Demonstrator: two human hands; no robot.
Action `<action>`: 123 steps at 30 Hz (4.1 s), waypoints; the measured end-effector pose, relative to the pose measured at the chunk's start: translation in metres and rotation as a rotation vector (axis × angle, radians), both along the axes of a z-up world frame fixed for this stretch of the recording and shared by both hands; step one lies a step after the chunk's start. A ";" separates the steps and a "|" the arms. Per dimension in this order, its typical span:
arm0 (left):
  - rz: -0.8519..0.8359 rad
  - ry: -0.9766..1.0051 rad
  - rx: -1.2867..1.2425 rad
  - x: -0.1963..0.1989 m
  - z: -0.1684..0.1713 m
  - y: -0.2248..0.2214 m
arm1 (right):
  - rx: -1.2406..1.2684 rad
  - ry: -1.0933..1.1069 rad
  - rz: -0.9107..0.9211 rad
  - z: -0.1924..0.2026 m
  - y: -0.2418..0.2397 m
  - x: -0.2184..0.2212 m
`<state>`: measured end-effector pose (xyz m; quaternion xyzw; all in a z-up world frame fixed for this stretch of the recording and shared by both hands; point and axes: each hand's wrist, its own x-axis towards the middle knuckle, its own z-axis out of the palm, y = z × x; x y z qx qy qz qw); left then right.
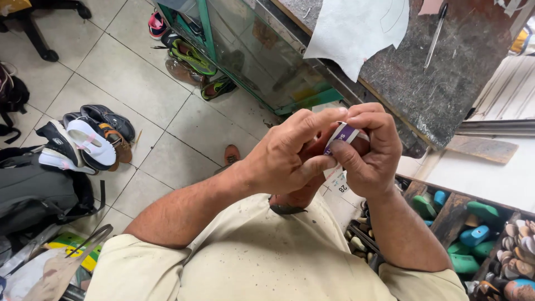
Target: Tracing a pattern onto material and applying a template to a shoe last at a workbench
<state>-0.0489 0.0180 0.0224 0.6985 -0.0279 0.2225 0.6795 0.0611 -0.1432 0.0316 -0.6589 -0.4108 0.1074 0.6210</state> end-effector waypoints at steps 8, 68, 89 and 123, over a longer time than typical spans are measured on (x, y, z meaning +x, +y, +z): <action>-0.004 -0.089 0.027 -0.019 -0.011 0.007 | -0.003 -0.022 0.126 0.008 0.003 -0.009; 0.193 0.109 -0.129 -0.058 -0.041 -0.005 | -0.120 0.589 0.189 -0.018 -0.026 -0.011; 0.246 -0.046 -0.343 -0.073 -0.130 0.017 | -0.055 0.685 -0.037 -0.048 -0.011 -0.043; 0.236 -0.026 -0.250 -0.061 -0.086 0.006 | -0.265 0.852 0.135 -0.032 -0.009 -0.014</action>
